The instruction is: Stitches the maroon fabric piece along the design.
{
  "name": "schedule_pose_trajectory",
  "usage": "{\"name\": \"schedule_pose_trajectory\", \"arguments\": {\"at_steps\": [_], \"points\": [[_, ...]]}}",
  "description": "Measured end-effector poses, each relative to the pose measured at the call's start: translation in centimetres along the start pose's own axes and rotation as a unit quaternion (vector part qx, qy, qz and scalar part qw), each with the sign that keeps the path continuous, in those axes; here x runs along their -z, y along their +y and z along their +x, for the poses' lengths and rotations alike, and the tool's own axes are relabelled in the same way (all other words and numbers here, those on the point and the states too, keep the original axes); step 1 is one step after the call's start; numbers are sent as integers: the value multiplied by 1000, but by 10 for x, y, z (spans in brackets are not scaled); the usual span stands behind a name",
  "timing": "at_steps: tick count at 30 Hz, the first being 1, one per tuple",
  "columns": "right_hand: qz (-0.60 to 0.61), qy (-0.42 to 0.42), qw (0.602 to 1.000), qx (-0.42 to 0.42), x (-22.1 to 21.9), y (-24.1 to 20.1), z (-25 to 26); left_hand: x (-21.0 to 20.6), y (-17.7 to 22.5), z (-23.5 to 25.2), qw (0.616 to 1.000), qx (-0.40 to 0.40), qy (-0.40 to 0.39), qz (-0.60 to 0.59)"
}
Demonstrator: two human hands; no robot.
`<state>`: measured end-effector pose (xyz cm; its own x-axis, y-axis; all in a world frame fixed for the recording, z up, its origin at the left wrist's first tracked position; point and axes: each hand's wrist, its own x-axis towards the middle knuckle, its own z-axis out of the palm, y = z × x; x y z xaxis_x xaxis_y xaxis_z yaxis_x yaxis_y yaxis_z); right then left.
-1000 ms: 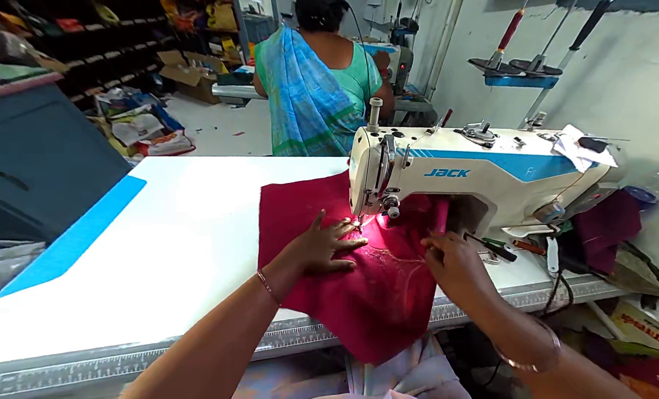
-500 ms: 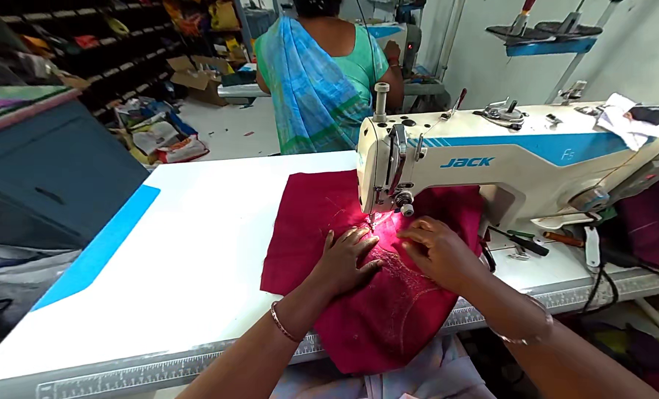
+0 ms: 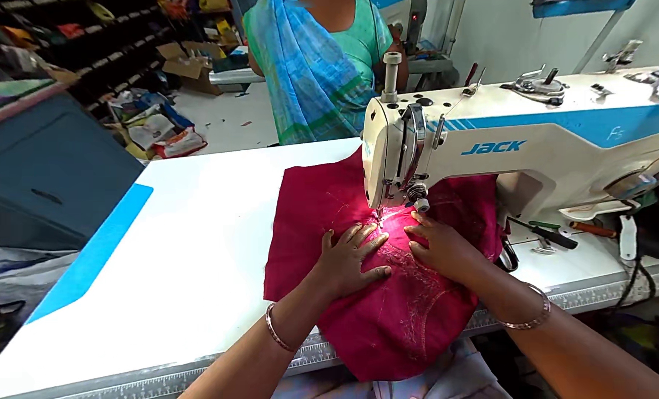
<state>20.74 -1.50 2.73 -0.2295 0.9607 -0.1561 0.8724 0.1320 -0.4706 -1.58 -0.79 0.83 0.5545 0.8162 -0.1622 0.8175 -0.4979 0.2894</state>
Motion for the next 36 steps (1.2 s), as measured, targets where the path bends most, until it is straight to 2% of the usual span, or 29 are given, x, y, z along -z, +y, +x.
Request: {"name": "schedule_pose_trajectory", "arguments": {"at_steps": [28,36], "points": [[41,-8,999,-8,6,5,4,-2,15,0,998,58,-29,-13],[33,-9,999,-2,5,7,5,-4,13,1,999,51,-16,-9]]}}
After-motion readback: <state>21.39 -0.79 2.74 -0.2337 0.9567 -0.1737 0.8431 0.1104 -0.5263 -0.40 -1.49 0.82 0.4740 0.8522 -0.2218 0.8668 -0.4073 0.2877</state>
